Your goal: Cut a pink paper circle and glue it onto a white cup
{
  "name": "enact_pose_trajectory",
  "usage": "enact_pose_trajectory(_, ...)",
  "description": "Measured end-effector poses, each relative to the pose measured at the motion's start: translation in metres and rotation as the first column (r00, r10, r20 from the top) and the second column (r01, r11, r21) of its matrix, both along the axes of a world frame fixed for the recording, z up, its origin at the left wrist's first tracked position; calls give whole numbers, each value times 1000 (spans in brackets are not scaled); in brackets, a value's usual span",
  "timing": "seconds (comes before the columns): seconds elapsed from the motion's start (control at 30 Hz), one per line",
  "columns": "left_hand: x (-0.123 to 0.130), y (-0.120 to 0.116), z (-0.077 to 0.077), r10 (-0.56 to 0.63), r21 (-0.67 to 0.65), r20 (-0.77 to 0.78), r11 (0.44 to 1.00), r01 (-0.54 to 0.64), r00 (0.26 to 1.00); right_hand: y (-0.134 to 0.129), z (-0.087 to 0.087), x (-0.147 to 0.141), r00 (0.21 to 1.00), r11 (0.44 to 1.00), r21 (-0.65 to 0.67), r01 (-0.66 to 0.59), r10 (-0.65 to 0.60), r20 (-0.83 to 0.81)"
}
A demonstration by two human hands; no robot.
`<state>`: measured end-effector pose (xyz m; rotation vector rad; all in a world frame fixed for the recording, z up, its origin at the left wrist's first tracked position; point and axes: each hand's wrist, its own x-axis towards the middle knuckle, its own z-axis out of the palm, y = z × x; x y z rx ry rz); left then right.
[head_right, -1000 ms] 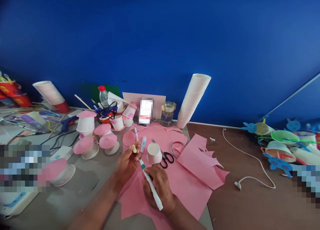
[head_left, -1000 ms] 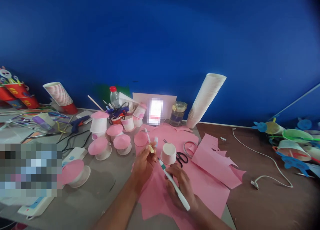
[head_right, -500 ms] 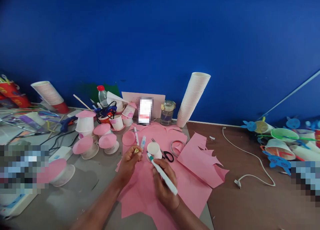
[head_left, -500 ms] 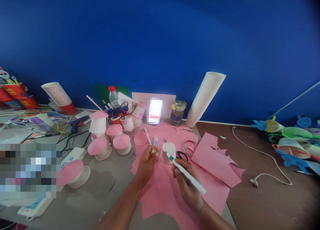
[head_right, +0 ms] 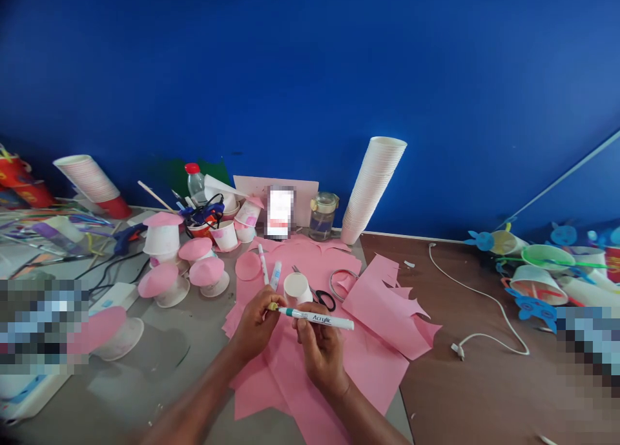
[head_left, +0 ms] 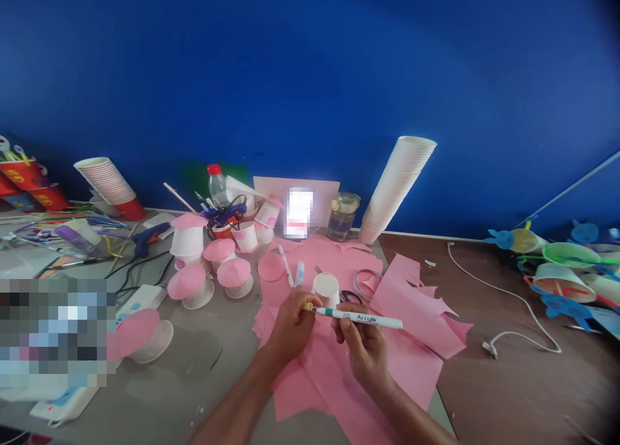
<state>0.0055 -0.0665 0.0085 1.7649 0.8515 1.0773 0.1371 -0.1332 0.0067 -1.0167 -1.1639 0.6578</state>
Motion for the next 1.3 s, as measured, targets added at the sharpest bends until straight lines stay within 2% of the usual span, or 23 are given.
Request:
enact_pose_trajectory(0.2, 1, -2, 2, -21, 20, -33, 1000, 22, 999, 2, -8, 0, 998, 1000, -3, -16, 16, 67)
enact_pose_trajectory(0.33, 3, -4, -2, -64, 24, -84, 998, 66, 994, 2, -10, 1, 997, 999, -21, -37, 39, 68)
enact_pose_trajectory(0.5, 4, -6, -5, -77, 51, -80, 995, 81, 994, 4, -10, 2, 986, 1000, -22, -6, 10, 165)
enact_pose_trajectory(0.67, 4, -12, -5, -62, 37, -122, 997, 67, 991, 4, -13, -2, 992, 999, -52, 2, 4, 124)
enact_pose_trajectory(0.8, 5, -16, -8, -33, 75, -160, 996, 46, 986, 2, -18, -6, 987, 1000, -5, 25, -24, 157)
enact_pose_trajectory(0.93, 7, -19, -10, -71, 125, -98, 989, 83, 993, 0, -22, -8, 974, 998, 12, 56, -57, 220)
enact_pose_trajectory(1.1, 7, -21, -11, -25, 240, -79, 970, 43, 997, -3, -21, -9, 934, 991, 88, 96, -121, 337)
enact_pose_trajectory(1.2, 8, -22, -11, -26, 269, -86, 962, 48, 996, -3, -20, -8, 926, 990, 108, 96, -128, 355)
enact_pose_trajectory(1.3, 8, -24, -11, 19, 300, -76, 954, 4, 997, -3, -20, -7, 928, 989, 113, 96, -130, 349)
